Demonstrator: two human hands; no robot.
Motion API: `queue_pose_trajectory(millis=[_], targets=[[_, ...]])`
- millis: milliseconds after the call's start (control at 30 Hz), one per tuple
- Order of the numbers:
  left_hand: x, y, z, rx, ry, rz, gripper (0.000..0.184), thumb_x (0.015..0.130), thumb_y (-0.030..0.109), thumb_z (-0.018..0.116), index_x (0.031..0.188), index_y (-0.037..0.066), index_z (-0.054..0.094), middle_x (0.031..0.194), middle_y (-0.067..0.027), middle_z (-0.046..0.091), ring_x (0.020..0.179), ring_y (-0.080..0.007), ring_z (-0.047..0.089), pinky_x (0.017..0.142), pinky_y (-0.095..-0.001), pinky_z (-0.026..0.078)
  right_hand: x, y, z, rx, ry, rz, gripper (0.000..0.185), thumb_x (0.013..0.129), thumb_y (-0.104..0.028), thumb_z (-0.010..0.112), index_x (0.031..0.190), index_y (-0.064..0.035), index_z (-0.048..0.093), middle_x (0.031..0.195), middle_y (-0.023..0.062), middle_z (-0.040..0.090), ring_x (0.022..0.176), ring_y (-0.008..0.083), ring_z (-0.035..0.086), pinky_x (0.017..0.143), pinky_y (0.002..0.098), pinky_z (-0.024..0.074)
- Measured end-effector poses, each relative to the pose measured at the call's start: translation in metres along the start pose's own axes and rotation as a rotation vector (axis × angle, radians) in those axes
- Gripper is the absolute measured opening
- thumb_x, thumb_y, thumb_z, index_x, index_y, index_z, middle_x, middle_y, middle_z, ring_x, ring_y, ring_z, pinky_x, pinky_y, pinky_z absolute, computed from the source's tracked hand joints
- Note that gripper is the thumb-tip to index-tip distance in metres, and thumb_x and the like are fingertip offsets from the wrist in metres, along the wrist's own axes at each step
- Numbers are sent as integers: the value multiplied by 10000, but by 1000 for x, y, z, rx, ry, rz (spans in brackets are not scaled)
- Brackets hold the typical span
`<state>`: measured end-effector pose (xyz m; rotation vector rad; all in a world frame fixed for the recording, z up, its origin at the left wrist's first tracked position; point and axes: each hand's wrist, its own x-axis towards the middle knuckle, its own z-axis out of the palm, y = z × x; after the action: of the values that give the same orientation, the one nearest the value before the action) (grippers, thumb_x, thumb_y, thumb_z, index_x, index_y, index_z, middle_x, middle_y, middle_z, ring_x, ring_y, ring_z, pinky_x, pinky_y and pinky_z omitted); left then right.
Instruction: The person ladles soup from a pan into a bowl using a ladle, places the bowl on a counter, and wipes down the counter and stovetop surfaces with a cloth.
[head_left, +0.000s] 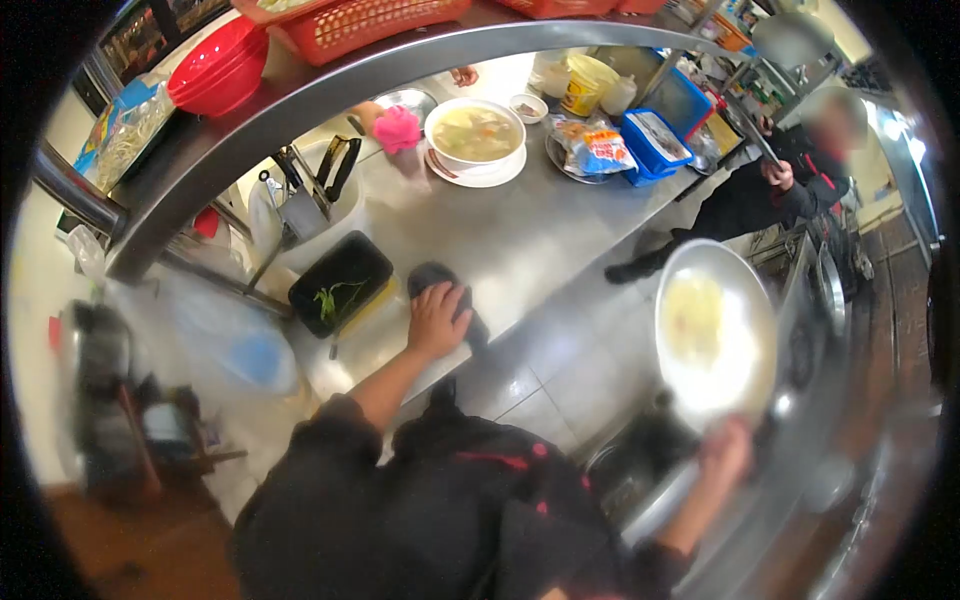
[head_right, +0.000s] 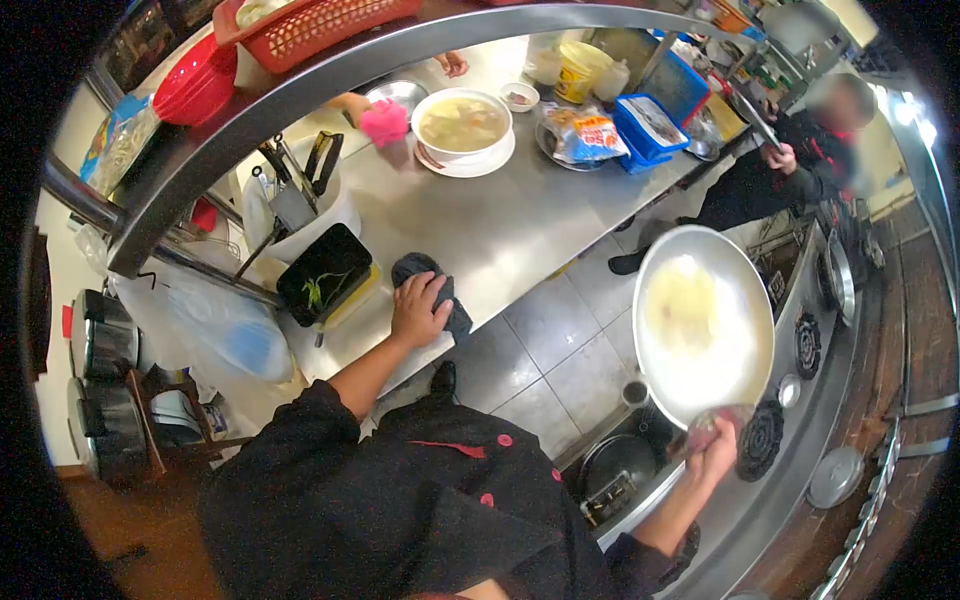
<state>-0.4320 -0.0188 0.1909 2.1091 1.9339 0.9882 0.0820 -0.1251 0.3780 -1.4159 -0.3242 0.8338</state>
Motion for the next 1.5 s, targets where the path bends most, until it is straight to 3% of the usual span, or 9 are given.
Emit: queue_pose_trajectory(millis=[100, 133, 267, 800, 867, 967, 1100, 1367, 1500], targets=[[0, -4, -2, -39, 7, 2, 470, 814, 306, 634, 1222, 84, 564, 1250, -152, 521, 1178, -341, 462, 968, -482, 355, 23, 3, 84, -98, -24, -18, 235, 774, -20, 547, 1002, 18, 590, 895, 90, 621, 782, 234, 635, 673, 342, 546], [1, -6, -2, -57, 14, 13, 469, 810, 300, 635, 1218, 82, 565, 1251, -155, 520, 1177, -341, 464, 960, -483, 357, 25, 4, 114, 28, -199, 5, 258, 761, -2, 547, 1012, 40, 586, 939, 109, 617, 847, 256, 631, 749, 363, 541], [3, -8, -3, -85, -3, -13, 471, 799, 308, 629, 1204, 74, 575, 1249, -160, 522, 1174, -340, 467, 960, -485, 350, 52, 22, 196, 80, -354, 53, 273, 749, 31, 536, 1015, 78, 574, 979, 134, 618, 891, 269, 630, 789, 368, 538], [6, -17, -8, -148, -136, -79, 490, 837, 331, 608, 1247, 70, 544, 1288, -162, 495, 1227, -331, 429, 971, -493, 337, -3, -2, 405, -243, -396, 90, 151, 785, 10, 502, 926, 34, 552, 843, 122, 591, 726, 264, 609, 672, 385, 534], [4, -21, -5, -141, -139, -73, 500, 835, 338, 608, 1249, 64, 542, 1281, -166, 499, 1222, -334, 432, 973, -494, 341, 44, 3, 398, -284, -595, 92, 63, 783, 2, 518, 837, 3, 552, 695, 83, 558, 568, 215, 566, 535, 339, 502], [2, -22, -6, -192, -109, -53, 504, 838, 344, 605, 1244, 54, 541, 1270, -179, 506, 1201, -344, 450, 963, -492, 354, 10, -11, 430, -384, -418, 58, 60, 780, -6, 519, 823, -14, 560, 649, 53, 532, 510, 191, 537, 480, 305, 471], [13, -18, -27, -245, -155, -69, 497, 823, 330, 618, 1232, 56, 546, 1253, -177, 519, 1180, -346, 465, 944, -490, 372, -12, -33, 457, -461, -456, -36, 133, 759, -5, 511, 889, 1, 533, 634, 65, 520, 495, 188, 531, 431, 302, 474], [12, -23, -24, -260, -168, -80, 472, 806, 306, 645, 1200, 63, 553, 1217, -163, 536, 1159, -342, 487, 913, -487, 392, 94, -67, 489, -737, -635, -51, 45, 715, -53, 580, 757, -44, 568, 659, 72, 558, 563, 223, 569, 531, 344, 491], [14, -24, -28, -253, -207, -86, 477, 799, 305, 655, 1198, 64, 551, 1216, -161, 536, 1160, -340, 490, 911, -486, 392, 58, -68, 509, -708, -608, -53, 36, 721, -56, 582, 753, -48, 568, 652, 67, 557, 560, 219, 569, 531, 343, 494]])
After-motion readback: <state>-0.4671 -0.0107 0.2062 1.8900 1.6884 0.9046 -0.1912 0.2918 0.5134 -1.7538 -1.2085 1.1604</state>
